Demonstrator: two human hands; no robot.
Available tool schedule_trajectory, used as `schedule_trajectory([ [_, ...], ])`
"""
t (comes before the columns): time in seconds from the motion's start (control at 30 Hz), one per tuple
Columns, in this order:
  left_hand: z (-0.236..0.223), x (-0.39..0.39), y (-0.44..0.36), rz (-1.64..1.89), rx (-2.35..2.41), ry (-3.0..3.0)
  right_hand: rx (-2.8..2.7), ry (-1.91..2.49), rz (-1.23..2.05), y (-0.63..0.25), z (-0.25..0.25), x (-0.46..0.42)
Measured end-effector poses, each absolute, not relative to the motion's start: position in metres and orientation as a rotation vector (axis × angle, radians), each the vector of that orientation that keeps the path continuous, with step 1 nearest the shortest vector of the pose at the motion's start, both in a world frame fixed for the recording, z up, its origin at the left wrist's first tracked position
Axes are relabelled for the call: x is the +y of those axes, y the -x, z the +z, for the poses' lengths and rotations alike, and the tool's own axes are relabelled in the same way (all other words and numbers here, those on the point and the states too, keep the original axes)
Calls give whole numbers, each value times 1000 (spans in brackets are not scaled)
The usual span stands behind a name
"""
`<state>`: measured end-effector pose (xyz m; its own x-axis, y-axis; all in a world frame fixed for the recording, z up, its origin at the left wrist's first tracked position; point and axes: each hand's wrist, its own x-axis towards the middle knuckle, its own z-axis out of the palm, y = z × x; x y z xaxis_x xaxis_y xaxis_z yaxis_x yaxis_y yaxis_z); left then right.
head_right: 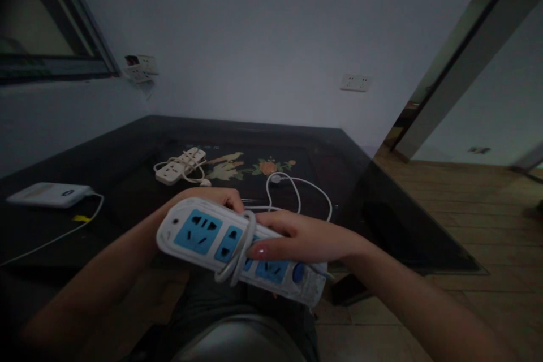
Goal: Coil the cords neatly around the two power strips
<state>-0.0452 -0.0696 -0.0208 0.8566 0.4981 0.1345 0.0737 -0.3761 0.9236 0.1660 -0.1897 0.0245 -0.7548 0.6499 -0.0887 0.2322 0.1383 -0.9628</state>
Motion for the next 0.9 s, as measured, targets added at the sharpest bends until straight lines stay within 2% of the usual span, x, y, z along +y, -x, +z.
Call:
schedule_trajectory([
  [0.03,-13,-65,46,167,336,-1932,-2103,872,1635,-168,25,-188],
  [0.07,-6,-60,47,5,293,-1921,-2126,885,1624,-170,26,-186],
  [0.13,5,-51,49,-98,260,-1928,-2157,888,1600,-173,27,-184],
  [0.37,1,-37,52,-16,198,-2125,-2312,930,1526,-173,41,-190],
  [0.43,0,-33,48,5,185,-2206,-2453,1141,1348,-167,45,-193],
  [0.53,6,-28,40,27,217,-2383,-2713,1474,891,-154,48,-196],
  [0.63,22,-31,32,63,282,-2533,-2844,1567,547,-144,44,-196],
  [0.9,46,-89,27,328,556,-2867,-2759,1868,218,-139,25,-178],
])
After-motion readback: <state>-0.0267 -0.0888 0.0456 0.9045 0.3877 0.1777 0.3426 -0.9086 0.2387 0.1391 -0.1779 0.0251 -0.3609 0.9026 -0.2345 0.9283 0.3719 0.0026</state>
